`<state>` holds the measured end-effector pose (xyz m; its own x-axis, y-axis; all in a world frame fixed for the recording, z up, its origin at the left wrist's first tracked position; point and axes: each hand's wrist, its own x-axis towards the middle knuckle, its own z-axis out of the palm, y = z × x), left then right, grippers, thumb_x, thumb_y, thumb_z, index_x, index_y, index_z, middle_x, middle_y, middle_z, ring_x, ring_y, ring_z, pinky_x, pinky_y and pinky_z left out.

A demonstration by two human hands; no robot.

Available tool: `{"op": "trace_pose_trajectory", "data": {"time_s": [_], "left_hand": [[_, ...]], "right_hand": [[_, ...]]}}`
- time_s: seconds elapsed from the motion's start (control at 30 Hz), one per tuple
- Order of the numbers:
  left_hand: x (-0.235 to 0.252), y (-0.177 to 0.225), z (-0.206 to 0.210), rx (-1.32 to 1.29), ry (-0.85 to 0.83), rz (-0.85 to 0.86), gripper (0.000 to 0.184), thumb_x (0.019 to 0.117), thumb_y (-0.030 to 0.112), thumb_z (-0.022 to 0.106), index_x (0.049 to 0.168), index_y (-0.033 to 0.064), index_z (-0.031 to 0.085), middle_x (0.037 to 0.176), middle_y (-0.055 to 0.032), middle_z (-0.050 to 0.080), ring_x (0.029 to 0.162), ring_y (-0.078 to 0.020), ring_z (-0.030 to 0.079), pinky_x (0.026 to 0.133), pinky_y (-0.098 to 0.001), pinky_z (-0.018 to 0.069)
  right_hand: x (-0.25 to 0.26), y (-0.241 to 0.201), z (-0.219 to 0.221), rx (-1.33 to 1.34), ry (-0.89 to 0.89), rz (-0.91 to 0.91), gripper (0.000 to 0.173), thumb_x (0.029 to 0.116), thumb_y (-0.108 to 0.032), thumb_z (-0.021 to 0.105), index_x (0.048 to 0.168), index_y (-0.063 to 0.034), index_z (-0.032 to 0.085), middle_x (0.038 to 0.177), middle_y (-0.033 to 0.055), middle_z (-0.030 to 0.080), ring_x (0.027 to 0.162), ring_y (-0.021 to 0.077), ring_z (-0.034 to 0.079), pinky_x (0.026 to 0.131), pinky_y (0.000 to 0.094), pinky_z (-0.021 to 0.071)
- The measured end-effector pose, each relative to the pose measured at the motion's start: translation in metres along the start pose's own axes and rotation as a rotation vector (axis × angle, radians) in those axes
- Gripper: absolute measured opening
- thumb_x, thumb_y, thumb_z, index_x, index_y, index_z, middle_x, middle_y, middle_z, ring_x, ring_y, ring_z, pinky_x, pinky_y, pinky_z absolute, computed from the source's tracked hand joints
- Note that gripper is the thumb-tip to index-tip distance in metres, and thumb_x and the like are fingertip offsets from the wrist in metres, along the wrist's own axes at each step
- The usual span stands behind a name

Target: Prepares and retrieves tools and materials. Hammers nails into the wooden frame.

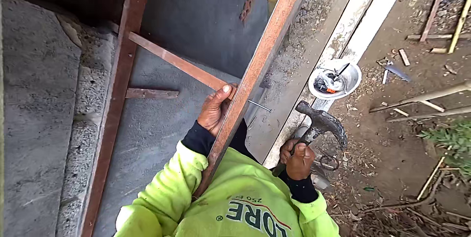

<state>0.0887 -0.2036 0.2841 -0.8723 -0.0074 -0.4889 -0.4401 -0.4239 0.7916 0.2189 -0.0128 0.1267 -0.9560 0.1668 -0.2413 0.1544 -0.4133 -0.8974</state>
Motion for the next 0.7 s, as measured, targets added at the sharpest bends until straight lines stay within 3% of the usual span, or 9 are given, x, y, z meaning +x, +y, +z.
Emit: {"op": "trace_pose_trajectory", "data": {"time_s": [0.07, 0.17, 0.27, 0.4, 0.5, 0.57, 0.63, 0.7], "left_hand": [[0.004, 0.001, 0.004, -0.064, 0.076, -0.008, 0.027, 0.0921, 0.037, 0.075, 0.104, 0.0127, 0.070, 0.090, -0.0057, 0.073, 0.081, -0.0124, 0.072, 0.075, -0.0295, 0.0621], [0.008, 0.007, 0.008, -0.152, 0.174, -0.019, 0.025, 0.1060, 0.027, 0.053, 0.111, 0.0041, 0.063, 0.096, -0.0137, 0.072, 0.087, -0.0193, 0.072, 0.081, -0.0340, 0.0613], [0.009, 0.011, 0.010, -0.175, 0.212, -0.036, 0.025, 0.1090, 0.020, 0.045, 0.118, 0.0021, 0.060, 0.098, -0.0152, 0.072, 0.088, -0.0208, 0.073, 0.083, -0.0342, 0.0616], [0.009, 0.011, 0.005, -0.129, 0.167, -0.034, 0.016, 0.1026, 0.017, 0.059, 0.106, 0.0032, 0.066, 0.092, -0.0131, 0.074, 0.084, -0.0180, 0.074, 0.081, -0.0318, 0.0619], [0.000, 0.015, -0.003, 0.021, 0.063, -0.024, 0.025, 0.0960, 0.034, 0.070, 0.109, 0.0132, 0.070, 0.092, -0.0041, 0.074, 0.081, -0.0105, 0.073, 0.073, -0.0264, 0.0621], [-0.006, 0.012, -0.003, 0.102, 0.017, -0.021, 0.026, 0.0973, 0.042, 0.067, 0.111, 0.0199, 0.071, 0.091, 0.0028, 0.073, 0.078, -0.0047, 0.071, 0.066, -0.0218, 0.0605], [-0.002, 0.009, -0.002, 0.060, -0.001, 0.011, 0.024, 0.0984, 0.039, 0.065, 0.109, 0.0184, 0.071, 0.092, 0.0012, 0.074, 0.082, -0.0058, 0.072, 0.070, -0.0230, 0.0614], [0.003, 0.011, 0.004, 0.000, 0.051, 0.034, 0.019, 0.0964, 0.032, 0.066, 0.099, 0.0147, 0.071, 0.092, -0.0051, 0.075, 0.087, -0.0112, 0.073, 0.078, -0.0290, 0.0623]], "right_hand": [[0.005, -0.007, 0.001, 0.008, -0.025, -0.036, 0.051, 0.1015, -0.068, 0.044, 0.078, -0.0244, 0.056, 0.052, -0.0121, 0.042, 0.039, 0.0019, 0.039, 0.036, 0.0223, 0.0364], [0.012, -0.013, 0.007, 0.041, -0.069, -0.075, 0.048, 0.1015, -0.068, 0.043, 0.080, -0.0274, 0.058, 0.053, -0.0135, 0.044, 0.039, 0.0005, 0.040, 0.036, 0.0206, 0.0370], [0.015, -0.012, 0.016, 0.063, -0.089, -0.100, 0.047, 0.1020, -0.066, 0.045, 0.083, -0.0263, 0.059, 0.053, -0.0137, 0.044, 0.039, -0.0002, 0.040, 0.036, 0.0199, 0.0366], [0.013, -0.012, 0.023, 0.081, -0.110, -0.085, 0.046, 0.1024, -0.065, 0.046, 0.083, -0.0251, 0.058, 0.053, -0.0134, 0.042, 0.039, -0.0003, 0.039, 0.036, 0.0196, 0.0353], [0.009, -0.013, 0.024, 0.059, -0.131, -0.092, 0.051, 0.1025, -0.067, 0.041, 0.084, -0.0228, 0.058, 0.054, -0.0128, 0.043, 0.041, -0.0004, 0.040, 0.038, 0.0202, 0.0359], [0.003, -0.012, 0.018, 0.036, -0.104, -0.084, 0.057, 0.1019, -0.070, 0.038, 0.084, -0.0198, 0.059, 0.055, -0.0119, 0.044, 0.042, 0.0004, 0.041, 0.039, 0.0214, 0.0372], [0.000, -0.009, 0.018, 0.100, -0.052, -0.114, 0.060, 0.1008, -0.072, 0.036, 0.085, -0.0192, 0.059, 0.055, -0.0113, 0.045, 0.042, 0.0006, 0.041, 0.039, 0.0209, 0.0372], [-0.002, -0.006, 0.020, 0.303, -0.015, -0.187, 0.058, 0.0994, -0.073, 0.039, 0.085, -0.0211, 0.060, 0.056, -0.0105, 0.047, 0.043, 0.0012, 0.042, 0.041, 0.0196, 0.0386]]}}
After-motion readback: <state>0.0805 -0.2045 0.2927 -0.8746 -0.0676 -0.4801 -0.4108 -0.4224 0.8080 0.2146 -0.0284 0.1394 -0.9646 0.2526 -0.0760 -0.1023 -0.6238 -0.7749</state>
